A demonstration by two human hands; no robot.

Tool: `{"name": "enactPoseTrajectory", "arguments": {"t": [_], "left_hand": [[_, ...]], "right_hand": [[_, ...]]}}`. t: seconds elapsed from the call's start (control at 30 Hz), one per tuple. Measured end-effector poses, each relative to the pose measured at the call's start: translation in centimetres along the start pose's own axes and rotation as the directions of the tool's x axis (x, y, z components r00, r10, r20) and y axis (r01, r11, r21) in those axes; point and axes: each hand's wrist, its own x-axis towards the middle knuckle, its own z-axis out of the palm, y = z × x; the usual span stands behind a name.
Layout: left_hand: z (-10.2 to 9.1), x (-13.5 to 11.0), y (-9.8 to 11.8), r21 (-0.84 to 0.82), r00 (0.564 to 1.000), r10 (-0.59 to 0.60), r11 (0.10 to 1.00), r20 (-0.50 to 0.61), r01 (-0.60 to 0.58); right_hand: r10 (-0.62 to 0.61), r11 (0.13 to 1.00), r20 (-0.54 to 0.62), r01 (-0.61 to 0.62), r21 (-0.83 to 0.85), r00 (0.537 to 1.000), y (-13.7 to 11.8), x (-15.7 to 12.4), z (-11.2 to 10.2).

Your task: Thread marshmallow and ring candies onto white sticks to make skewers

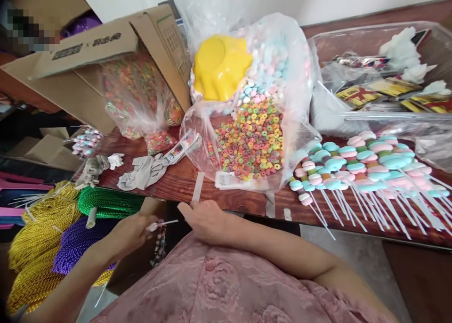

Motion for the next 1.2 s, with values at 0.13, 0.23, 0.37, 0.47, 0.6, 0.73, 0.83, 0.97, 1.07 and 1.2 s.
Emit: {"name": "enactPoseTrajectory", "arguments": {"t": [0.13, 0.23, 0.37, 0.47, 0.6, 0.73, 0.83, 0.97, 1.07, 1.2], "left_hand": [[-0.3, 1.1, 1.9, -0.002, 0.987, 0.119, 0.993, -0.107, -0.120], [-1.0, 4.5, 7.3, -0.026, 0.809, 0.515, 0.839, -0.282, -0.543], [-2.4, 9.8, 15.2, 0.227, 0.670, 0.672, 0.739, -0.315, -0.634], [-2.8, 12.3, 18.3, 0.346, 0.659, 0.667, 0.745, -0.349, -0.570], [-1.8, 13.6, 18.7, 0.468, 0.613, 0.708, 0.699, -0.350, -0.540], [-0.6, 14.7, 17.3, 0.541, 0.418, 0.798, 0.602, -0.434, -0.587], [0.1, 15.4, 16.2, 0.555, 0.220, 0.807, 0.548, -0.548, -0.626], [0.3, 15.0, 16.0, 0.485, 0.245, 0.724, 0.635, -0.645, -0.601], [0.1, 14.5, 16.8, 0.423, 0.369, 0.653, 0.731, -0.661, -0.536], [0.1, 14.7, 17.5, 0.355, 0.411, 0.603, 0.766, -0.683, -0.536]], "right_hand": [[0.097, 0.973, 0.084, -0.076, -0.220, 0.992, 3.3, -4.2, -4.0], [0.316, 0.877, 0.114, -0.244, -0.413, 0.942, 5.3, -6.6, -7.1], [0.491, 0.712, -0.074, -0.448, -0.540, 0.868, 7.3, -7.5, -10.2], [0.439, 0.723, -0.218, -0.487, -0.490, 0.872, 8.9, -8.6, -11.3], [0.339, 0.767, -0.429, -0.510, -0.389, 0.837, 10.3, -12.8, -11.5], [0.395, 0.614, -0.584, -0.677, -0.406, 0.709, 9.8, -17.1, -10.7], [0.427, 0.524, -0.609, -0.732, -0.435, 0.668, 8.8, -18.5, -9.4], [0.473, 0.381, -0.638, -0.794, -0.474, 0.608, 8.4, -18.8, -7.2], [0.480, 0.332, -0.660, -0.816, -0.474, 0.578, 9.1, -19.1, -6.1], [0.392, 0.342, -0.717, -0.815, -0.468, 0.576, 10.3, -19.5, -5.3]]}}
